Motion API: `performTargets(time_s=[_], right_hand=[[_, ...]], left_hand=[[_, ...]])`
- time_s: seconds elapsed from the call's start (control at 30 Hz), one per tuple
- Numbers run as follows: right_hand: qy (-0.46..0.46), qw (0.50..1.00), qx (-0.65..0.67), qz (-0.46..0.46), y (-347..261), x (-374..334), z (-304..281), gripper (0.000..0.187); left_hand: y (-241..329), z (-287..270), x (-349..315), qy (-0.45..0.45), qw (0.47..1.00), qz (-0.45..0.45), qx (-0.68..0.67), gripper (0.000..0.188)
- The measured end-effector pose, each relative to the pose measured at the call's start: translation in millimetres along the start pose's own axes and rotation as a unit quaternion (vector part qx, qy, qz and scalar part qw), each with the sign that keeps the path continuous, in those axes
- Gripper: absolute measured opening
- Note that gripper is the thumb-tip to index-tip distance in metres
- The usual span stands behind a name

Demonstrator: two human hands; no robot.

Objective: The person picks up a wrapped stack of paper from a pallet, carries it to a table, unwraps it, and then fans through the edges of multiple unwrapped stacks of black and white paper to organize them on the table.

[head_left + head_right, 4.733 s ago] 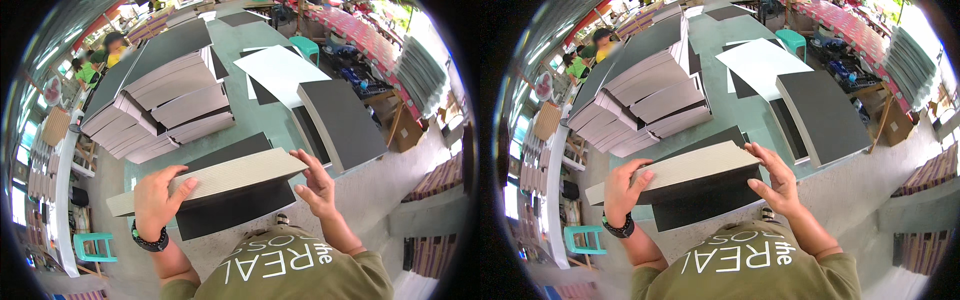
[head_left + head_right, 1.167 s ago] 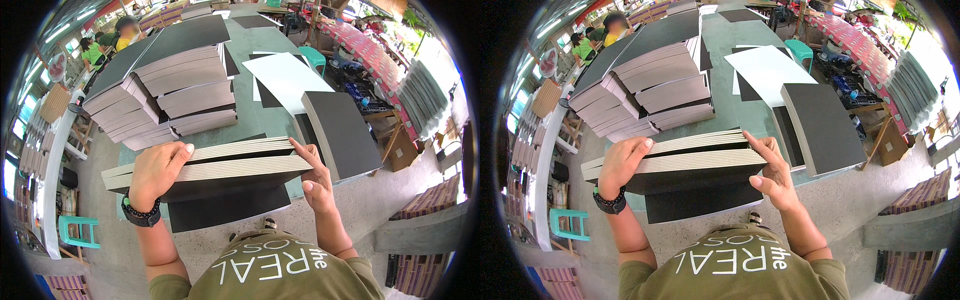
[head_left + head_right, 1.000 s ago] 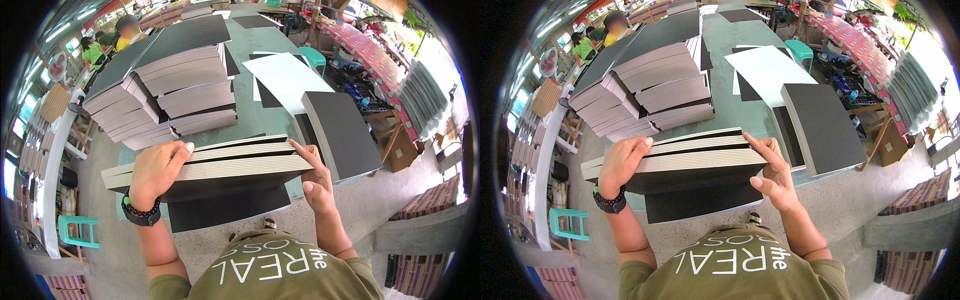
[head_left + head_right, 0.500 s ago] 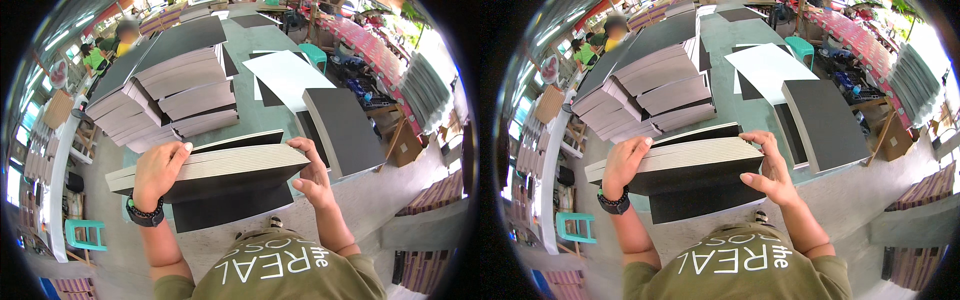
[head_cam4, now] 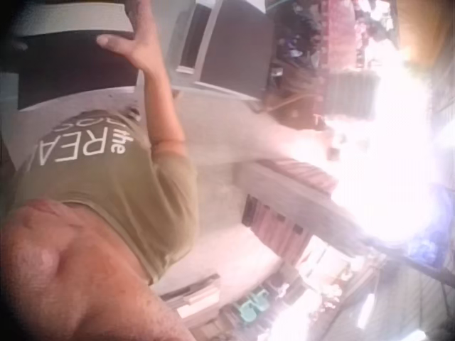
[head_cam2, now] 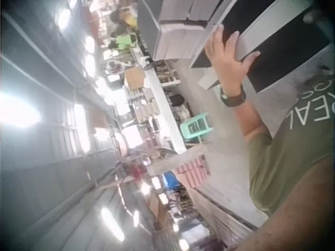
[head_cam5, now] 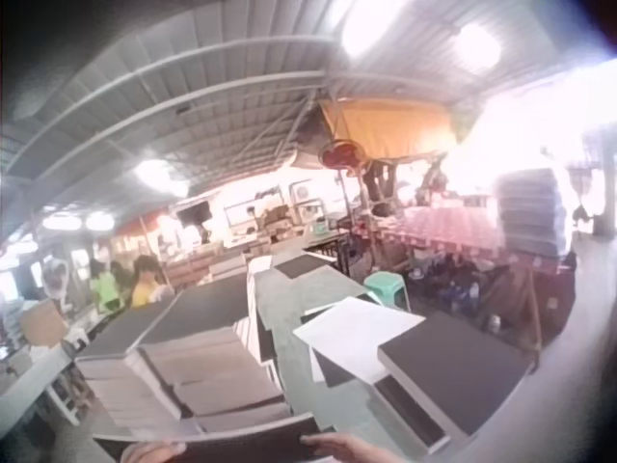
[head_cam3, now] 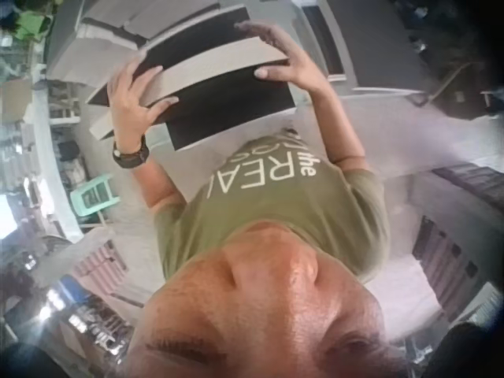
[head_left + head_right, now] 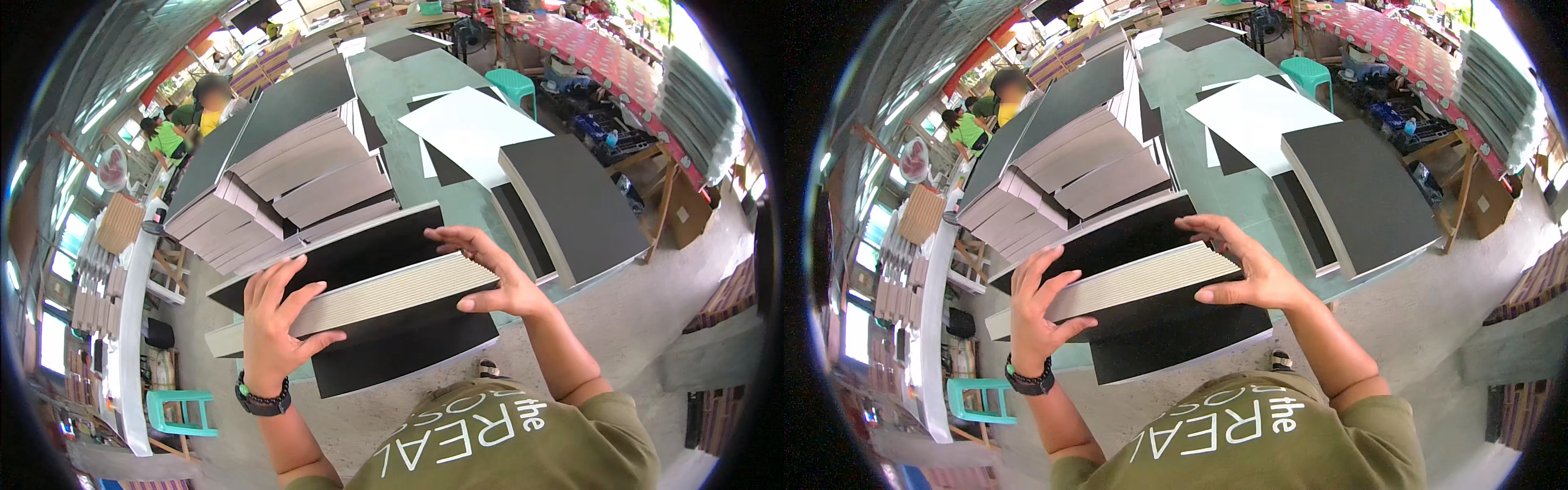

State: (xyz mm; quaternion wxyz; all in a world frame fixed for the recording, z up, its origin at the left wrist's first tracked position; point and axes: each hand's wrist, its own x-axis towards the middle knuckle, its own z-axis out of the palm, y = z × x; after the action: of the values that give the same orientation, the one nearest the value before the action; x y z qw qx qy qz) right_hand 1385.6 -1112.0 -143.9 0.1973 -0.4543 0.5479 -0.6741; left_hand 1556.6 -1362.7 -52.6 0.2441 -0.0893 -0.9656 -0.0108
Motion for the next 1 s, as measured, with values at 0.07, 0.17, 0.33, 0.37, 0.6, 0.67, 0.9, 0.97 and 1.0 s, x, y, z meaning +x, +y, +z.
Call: performTargets(time_s=[0.07,0.17,0.33,0.37,0.6,0.67,0.9,0.97,1.0], right_hand=[[0.005,1.000,-0.026,-0.002,12,-3,-4,0.082],[0.036,0.998,-0.027,-0.033,19,-11,1,0.073],[0.058,0.996,0.064,0.030,47,-20,18,0.061],[0.055,0.996,0.062,0.031,48,-20,20,0.060],[0.160,0.987,0.034,0.007,67,-25,23,0.063],[0.169,0.984,0.047,0.022,87,-43,18,0.061],[0.350,0.906,-0.209,0.113,25,-28,-50,0.068],[0.359,0.872,-0.277,0.184,3,-35,-115,0.068],[0.381,0.850,-0.307,0.193,-8,-39,-148,0.067]], left_hand=[[5,-3,-15,-0.012,0.995,-0.083,0.049,0.072],[-10,-19,-83,0.215,0.943,-0.225,0.117,0.093],[-91,95,-228,0.318,0.743,-0.464,-0.362,0.084],[-93,116,-230,0.266,0.715,-0.513,-0.394,0.080],[-108,137,-221,0.294,0.711,-0.412,-0.488,0.071],[-110,152,-201,0.329,0.700,-0.393,-0.497,0.078],[-30,98,-53,0.211,0.702,-0.411,-0.542,0.059],[-5,120,11,0.164,0.685,-0.415,-0.576,0.056],[3,137,37,0.141,0.678,-0.408,-0.595,0.056]])
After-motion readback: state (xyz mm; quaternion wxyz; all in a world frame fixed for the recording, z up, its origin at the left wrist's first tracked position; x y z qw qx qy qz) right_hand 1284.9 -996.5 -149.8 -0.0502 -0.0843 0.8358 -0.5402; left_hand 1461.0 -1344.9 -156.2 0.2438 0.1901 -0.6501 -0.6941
